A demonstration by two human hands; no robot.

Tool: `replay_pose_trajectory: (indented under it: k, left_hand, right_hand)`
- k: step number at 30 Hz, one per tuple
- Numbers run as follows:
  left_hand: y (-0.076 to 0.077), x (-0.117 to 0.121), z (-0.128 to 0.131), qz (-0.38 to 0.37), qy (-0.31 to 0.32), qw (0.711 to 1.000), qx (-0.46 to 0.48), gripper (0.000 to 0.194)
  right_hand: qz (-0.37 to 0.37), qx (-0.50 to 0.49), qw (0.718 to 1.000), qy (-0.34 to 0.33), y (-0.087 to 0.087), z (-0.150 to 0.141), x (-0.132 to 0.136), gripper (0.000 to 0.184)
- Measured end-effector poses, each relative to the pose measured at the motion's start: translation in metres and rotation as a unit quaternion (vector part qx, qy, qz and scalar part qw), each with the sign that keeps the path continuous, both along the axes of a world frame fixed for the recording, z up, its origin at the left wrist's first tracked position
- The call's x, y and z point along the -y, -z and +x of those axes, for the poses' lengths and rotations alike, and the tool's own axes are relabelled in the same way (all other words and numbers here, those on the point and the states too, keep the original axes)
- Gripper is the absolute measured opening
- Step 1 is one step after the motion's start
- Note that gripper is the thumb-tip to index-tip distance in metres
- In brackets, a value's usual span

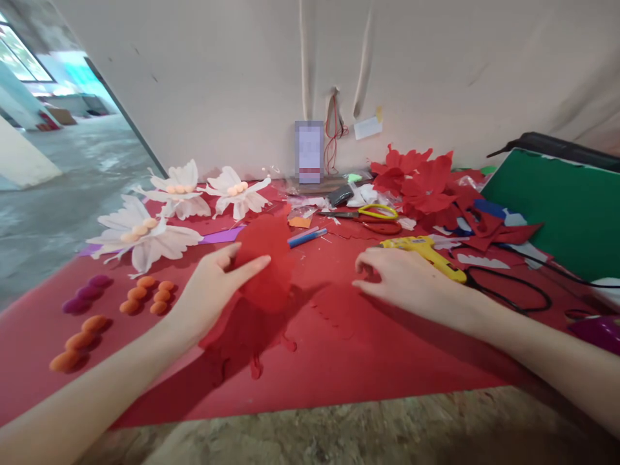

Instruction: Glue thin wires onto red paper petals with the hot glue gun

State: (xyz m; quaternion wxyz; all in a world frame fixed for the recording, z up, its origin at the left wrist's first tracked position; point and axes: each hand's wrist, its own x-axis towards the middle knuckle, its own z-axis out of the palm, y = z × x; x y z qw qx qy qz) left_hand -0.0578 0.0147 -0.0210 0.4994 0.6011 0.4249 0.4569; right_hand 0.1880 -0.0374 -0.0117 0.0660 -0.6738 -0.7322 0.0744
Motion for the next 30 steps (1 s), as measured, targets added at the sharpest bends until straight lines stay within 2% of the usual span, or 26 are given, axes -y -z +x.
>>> replay_pose_trajectory:
  k: [1, 2, 3, 4, 6, 7, 8, 10, 13, 18, 20, 22, 26, 30]
  left_hand:
    - [-0.002, -0.005, 0.000, 0.054, -0.053, 0.994, -0.078, 0.016]
    - [-0.004, -0.010, 0.000, 0.124, -0.085, 0.977, -0.153, 0.020]
    - [-0.006, -0.014, 0.000, 0.212, -0.105, 0.944, -0.229, 0.020]
    - [-0.006, -0.017, 0.001, 0.316, -0.115, 0.892, -0.301, 0.021]
    - [-0.003, -0.019, 0.005, 0.486, -0.075, 0.765, -0.415, 0.022]
    - [0.001, -0.020, 0.007, 0.542, -0.038, 0.703, -0.459, 0.023]
    - [0.006, -0.019, 0.011, 0.560, -0.001, 0.673, -0.483, 0.023]
    - [0.018, -0.019, 0.017, 0.552, 0.028, 0.665, -0.502, 0.023]
    - [0.031, -0.017, 0.023, 0.523, 0.041, 0.679, -0.514, 0.019]
    - [0.033, -0.007, 0.012, 0.474, 0.070, 0.720, -0.502, 0.025]
    - [0.033, 0.000, 0.004, 0.441, 0.096, 0.756, -0.475, 0.027]
    - [0.034, 0.007, -0.003, 0.434, 0.109, 0.773, -0.450, 0.034]
    - [0.037, 0.014, -0.009, 0.421, 0.134, 0.764, -0.471, 0.040]
    - [0.038, 0.012, -0.008, 0.402, 0.122, 0.768, -0.484, 0.045]
  right_hand:
    - [0.006, 0.003, 1.000, 0.004, -0.005, -0.002, -0.007, 0.009]
    - [0.015, 0.003, 1.000, 0.009, -0.010, -0.004, -0.014, 0.009]
    - [0.026, 0.004, 1.000, 0.012, -0.013, -0.007, -0.023, 0.010]
    - [0.040, 0.006, 0.999, 0.016, -0.016, -0.009, -0.032, 0.013]
    - [0.066, 0.014, 0.997, 0.019, -0.017, -0.013, -0.051, 0.017]
    - [0.076, 0.019, 0.997, 0.016, -0.016, -0.016, -0.061, 0.019]
    - [0.080, 0.024, 0.996, 0.007, -0.014, -0.019, -0.070, 0.019]
    - [0.078, 0.034, 0.996, -0.036, -0.007, -0.026, -0.087, 0.019]
    - [0.066, 0.056, 0.988, -0.126, 0.005, -0.033, -0.110, 0.015]
    - [0.034, 0.092, 0.970, -0.221, 0.018, -0.033, -0.134, 0.026]
    - [0.028, 0.100, 0.965, -0.242, 0.021, -0.031, -0.139, 0.027]
    - [0.030, 0.103, 0.961, -0.256, 0.023, -0.030, -0.141, 0.027]
    - [0.048, 0.106, 0.959, -0.258, 0.023, -0.027, -0.139, 0.022]
    - [0.060, 0.091, 0.956, -0.272, 0.011, -0.025, -0.127, 0.016]
